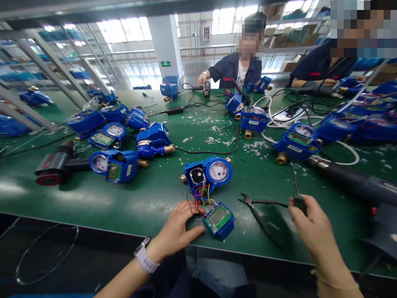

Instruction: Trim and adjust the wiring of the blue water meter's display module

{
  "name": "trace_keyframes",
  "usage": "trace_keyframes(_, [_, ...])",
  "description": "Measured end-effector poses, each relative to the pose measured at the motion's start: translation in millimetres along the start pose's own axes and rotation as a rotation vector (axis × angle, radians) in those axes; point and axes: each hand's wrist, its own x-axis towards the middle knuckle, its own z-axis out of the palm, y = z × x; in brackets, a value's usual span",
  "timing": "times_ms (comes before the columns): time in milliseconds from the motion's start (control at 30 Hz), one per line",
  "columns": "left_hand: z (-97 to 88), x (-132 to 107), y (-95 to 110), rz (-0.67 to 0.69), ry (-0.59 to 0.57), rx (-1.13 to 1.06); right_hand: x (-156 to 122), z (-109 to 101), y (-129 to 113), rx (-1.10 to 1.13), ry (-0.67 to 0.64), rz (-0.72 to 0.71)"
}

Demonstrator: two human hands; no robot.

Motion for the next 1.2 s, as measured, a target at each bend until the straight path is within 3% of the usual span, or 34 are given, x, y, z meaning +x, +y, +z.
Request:
trace_keyframes(100, [2.3, 3.0, 0.4, -0.016, 0.024, -0.071, -51.0, 23.7, -19.4, 0.242, -0.144, -0.034])
trace_keyframes(167, [4.1, 4.1, 1.3, -0.037, 0.035, -0.122, -78.5, 43.2, -33.6, 0.425, -0.291, 0.03])
trace_keyframes(300, [7.2, 5.3, 2.7, -0.079, 0.052, -0.204, -105.3, 71.0, -52.9, 0.591, -0.445, 0.114])
trace_keyframes(600, [6.2, 5.0, 2.9, -0.09, 0.054, -0.352, -106.2, 75.4, -57.1, 0.449, -0.373, -0.045])
trace_keyframes(900, [3.9, 6.9, 4.8, -0.26, 0.105, -0.609, -103.6, 71.7, -51.4, 0.572, -0.451, -0.016])
trace_keyframes(1200, [2.1, 3.5, 8.6, -0.242, 0.116, -0.593, -108.5, 80.2, -45.6, 0.657, -0.442, 0.029])
